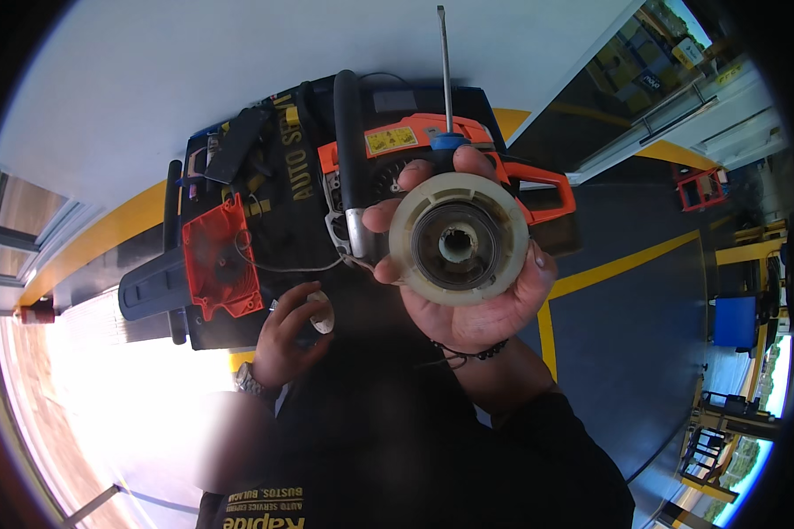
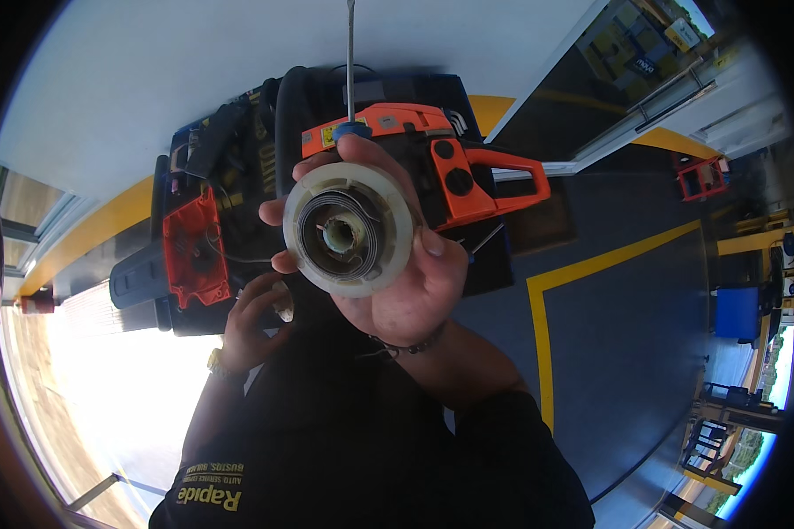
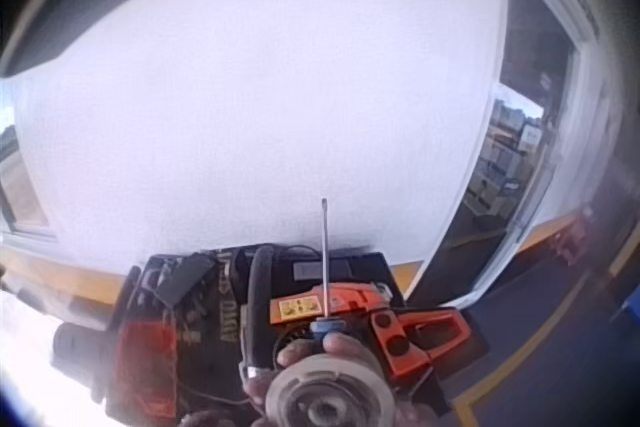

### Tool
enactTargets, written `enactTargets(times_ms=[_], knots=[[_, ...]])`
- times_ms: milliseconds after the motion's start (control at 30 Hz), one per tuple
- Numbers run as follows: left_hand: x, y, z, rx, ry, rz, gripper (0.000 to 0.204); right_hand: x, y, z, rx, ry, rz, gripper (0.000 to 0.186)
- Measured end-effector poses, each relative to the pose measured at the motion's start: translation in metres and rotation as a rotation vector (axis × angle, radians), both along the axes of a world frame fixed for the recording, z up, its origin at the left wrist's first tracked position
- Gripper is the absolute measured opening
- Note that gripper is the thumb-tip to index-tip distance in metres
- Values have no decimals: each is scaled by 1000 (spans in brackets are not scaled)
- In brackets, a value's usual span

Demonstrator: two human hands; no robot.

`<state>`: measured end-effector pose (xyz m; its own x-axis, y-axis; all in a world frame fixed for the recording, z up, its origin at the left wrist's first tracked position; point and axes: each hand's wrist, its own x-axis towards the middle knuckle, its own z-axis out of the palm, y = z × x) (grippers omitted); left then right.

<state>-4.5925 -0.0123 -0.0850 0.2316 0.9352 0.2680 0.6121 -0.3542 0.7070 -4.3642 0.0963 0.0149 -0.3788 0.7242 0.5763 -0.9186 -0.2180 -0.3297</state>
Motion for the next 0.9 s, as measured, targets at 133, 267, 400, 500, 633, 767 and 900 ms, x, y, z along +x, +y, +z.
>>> enactTargets(times_ms=[133,267,400,500,633,767,900], knots=[[-2,4,-18,-31,114,10,50,-3,-1,1,-17,-6,-3,80],[7,9,-29,13,173,34,49,-5,-1,-1,5,-15,21,80],[15,9,-30,150,284,78,47,-9,-7,-1,17,59,44,79],[17,6,-20,245,301,102,44,-12,-7,-4,33,79,43,78],[12,-6,6,362,192,52,42,-17,-12,-2,64,0,2,76],[17,-4,57,456,45,68,43,-17,-22,4,74,-153,-44,76],[20,5,114,553,-80,73,49,-19,-27,8,94,-240,-51,76]])
